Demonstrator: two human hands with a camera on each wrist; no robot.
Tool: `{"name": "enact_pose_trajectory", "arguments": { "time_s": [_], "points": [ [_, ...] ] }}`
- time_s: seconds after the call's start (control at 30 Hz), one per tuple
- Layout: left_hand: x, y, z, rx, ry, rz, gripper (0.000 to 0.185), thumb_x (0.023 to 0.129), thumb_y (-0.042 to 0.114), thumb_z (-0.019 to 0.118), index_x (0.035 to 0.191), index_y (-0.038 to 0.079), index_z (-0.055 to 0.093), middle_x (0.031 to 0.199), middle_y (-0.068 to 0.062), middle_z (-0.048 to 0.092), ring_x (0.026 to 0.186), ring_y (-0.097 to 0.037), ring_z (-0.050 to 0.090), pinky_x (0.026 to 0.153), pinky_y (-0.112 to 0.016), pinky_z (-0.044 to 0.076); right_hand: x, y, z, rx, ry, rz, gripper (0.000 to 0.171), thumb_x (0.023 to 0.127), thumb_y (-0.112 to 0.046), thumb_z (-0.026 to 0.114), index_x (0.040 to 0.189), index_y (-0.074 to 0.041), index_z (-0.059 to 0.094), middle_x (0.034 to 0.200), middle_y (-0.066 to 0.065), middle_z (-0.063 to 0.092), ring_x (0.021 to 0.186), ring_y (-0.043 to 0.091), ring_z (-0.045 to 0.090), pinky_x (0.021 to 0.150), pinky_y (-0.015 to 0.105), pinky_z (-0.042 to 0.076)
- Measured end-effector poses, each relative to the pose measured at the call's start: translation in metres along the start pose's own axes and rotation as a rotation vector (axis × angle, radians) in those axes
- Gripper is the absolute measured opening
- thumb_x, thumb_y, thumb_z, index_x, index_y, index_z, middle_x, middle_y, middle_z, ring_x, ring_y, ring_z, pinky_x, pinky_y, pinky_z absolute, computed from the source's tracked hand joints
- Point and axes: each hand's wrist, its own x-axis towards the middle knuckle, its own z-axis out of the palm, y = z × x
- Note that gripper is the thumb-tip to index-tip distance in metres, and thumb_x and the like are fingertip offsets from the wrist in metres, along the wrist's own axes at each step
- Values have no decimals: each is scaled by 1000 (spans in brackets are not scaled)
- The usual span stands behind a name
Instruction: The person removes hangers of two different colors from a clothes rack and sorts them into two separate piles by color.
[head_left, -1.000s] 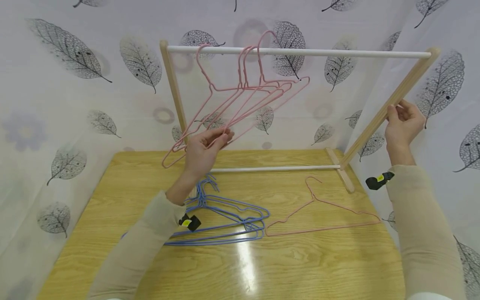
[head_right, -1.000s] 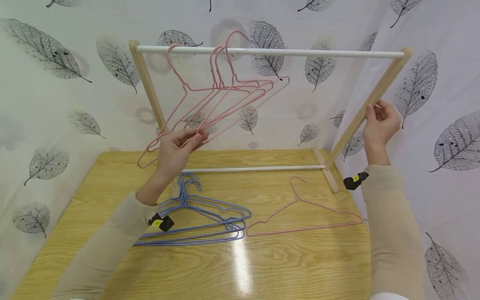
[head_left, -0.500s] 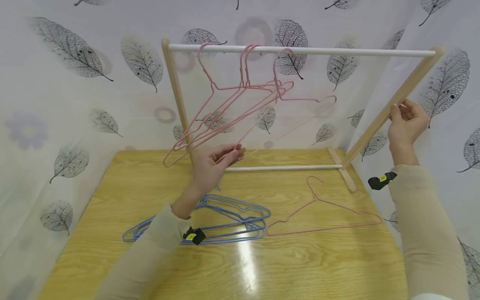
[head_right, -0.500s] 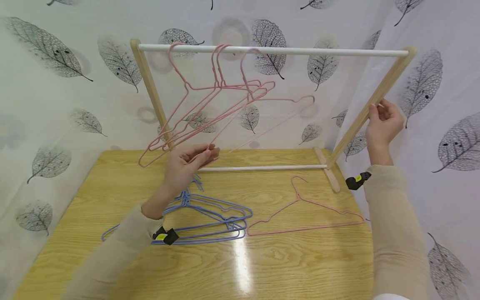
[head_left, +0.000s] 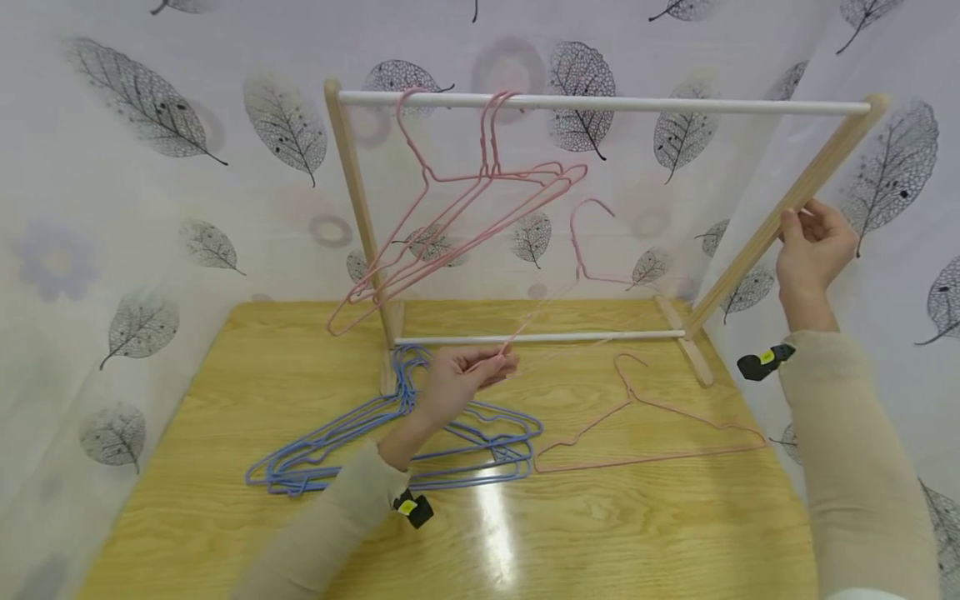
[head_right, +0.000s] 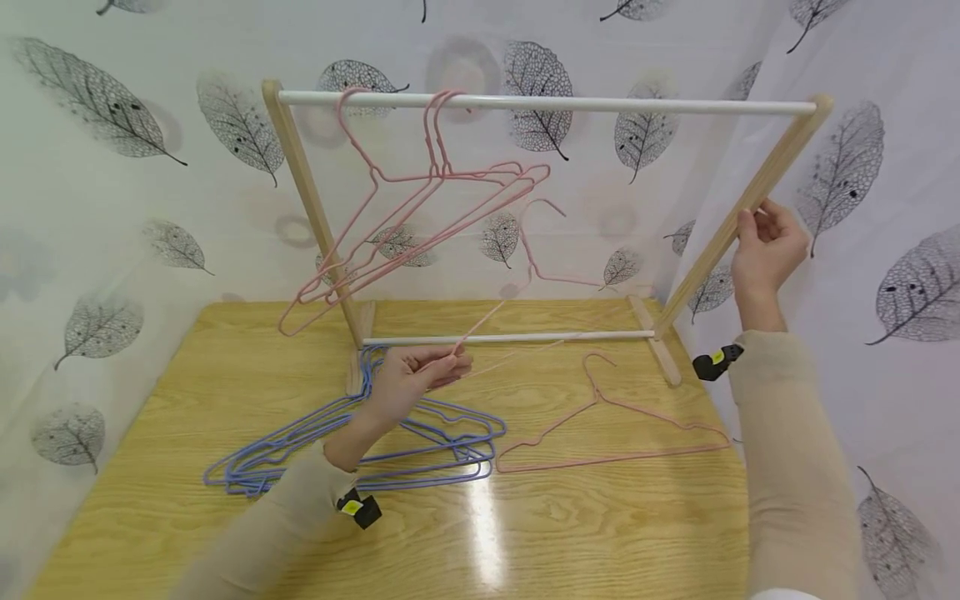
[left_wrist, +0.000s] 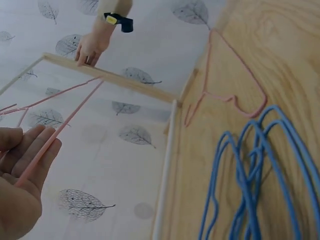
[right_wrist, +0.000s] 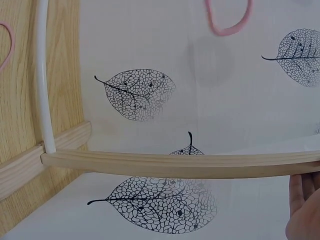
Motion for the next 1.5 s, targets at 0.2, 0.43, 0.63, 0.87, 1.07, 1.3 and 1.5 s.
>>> {"name": "enact_pose_trajectory", "arguments": {
  "time_s": [0.2,0.43,0.63,0.87,1.07,1.3,1.5],
  "points": [
    [-4,-33,12,-26,-84,-108,32,106,0,58,132,-19,61,124,-38,67,117,-48,70,94,-36,66,-1,1,-1,-13,3,13,22,95,-6,76,116,-12,79,92,-9,72,85,3,68,74,6,61],
    [-9,-65,26,-105,-133,-250,33,107,0,57,131,-22,59,124,-41,65,113,-47,73,96,-41,65,-1,2,-1,-12,4,3,22,95,-5,76,116,-11,79,93,-9,72,86,3,68,74,6,61],
    [-12,-88,39,-147,-154,-373,37,107,7,60,134,-19,59,125,-33,70,112,-34,77,93,-34,67,-3,0,-2,-28,15,14,22,95,-6,76,117,-11,79,99,-6,73,87,3,68,74,6,60],
    [-12,-114,60,-245,-174,-455,37,106,7,62,133,-18,60,125,-34,70,111,-34,77,97,-40,65,-2,-1,-2,-11,8,23,23,95,-7,76,117,-11,79,96,-8,71,86,4,68,74,5,60],
    [-12,-126,80,-319,-138,-512,32,104,3,63,129,-18,64,123,-34,70,109,-35,78,93,-37,68,-1,1,-3,8,8,8,22,94,-7,78,115,-11,80,92,-6,71,82,4,67,74,6,61],
    [-9,-130,99,-334,-86,-540,30,104,4,63,128,-15,66,121,-34,72,112,-41,76,95,-41,67,1,2,-4,30,8,20,21,94,-7,78,114,-11,80,93,-6,72,82,4,68,74,6,61],
    [-5,-130,110,-274,-57,-542,29,105,3,61,125,-16,67,117,-34,74,110,-41,76,90,-36,69,1,2,-1,39,8,16,20,93,-7,78,113,-11,80,93,-5,72,82,5,68,73,6,61]
  ]
}}
